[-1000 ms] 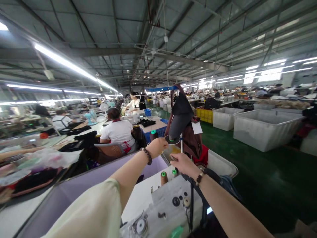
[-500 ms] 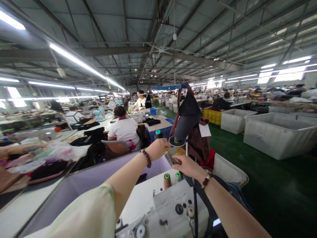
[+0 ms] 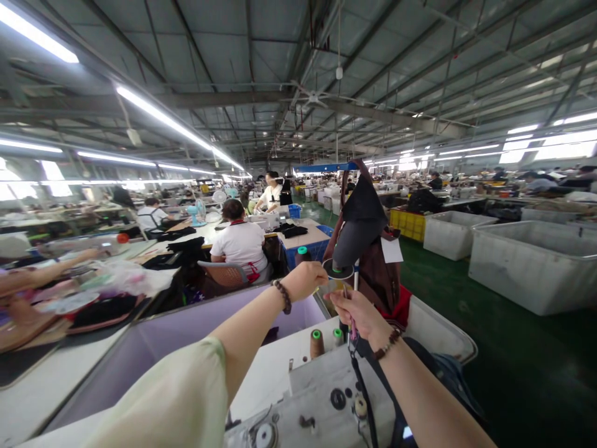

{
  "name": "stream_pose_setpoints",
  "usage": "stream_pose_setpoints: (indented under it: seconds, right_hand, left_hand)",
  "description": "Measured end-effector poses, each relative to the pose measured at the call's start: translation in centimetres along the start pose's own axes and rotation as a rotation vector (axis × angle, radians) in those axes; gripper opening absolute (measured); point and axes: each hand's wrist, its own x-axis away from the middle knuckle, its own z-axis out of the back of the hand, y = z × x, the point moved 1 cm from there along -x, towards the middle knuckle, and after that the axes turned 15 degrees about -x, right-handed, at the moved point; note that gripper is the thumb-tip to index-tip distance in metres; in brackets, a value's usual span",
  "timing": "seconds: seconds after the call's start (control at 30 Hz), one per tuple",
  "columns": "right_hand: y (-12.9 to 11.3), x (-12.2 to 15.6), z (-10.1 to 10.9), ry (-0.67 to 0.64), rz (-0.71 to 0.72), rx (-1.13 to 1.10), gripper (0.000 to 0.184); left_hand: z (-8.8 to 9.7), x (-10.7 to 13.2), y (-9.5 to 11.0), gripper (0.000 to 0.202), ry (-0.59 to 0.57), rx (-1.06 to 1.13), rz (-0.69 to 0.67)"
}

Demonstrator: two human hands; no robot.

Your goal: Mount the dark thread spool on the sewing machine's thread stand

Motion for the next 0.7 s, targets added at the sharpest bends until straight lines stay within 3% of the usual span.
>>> stream_pose_setpoints:
  seconds: [0.23, 0.5, 0.7]
  right_hand:
    - [-0.2, 0.3, -0.8, 0.021, 0.015, -0.003, 0.047]
    - [-1.1, 1.2, -0.7, 0.133, -0.015, 0.192, 0.060]
    - [-1.1, 0.3, 0.2, 0.165, 0.061, -0.144, 0.050]
  left_hand:
    - [-0.2, 0.2, 0.1, 0.017, -0.020, -0.064, 0.036]
    - [-0.2, 0.3, 0.0, 0.010, -0.087, -0.182, 0.058]
    - [-1.2, 0.6, 0.4, 0.014, -0.080, -0.225, 0.054]
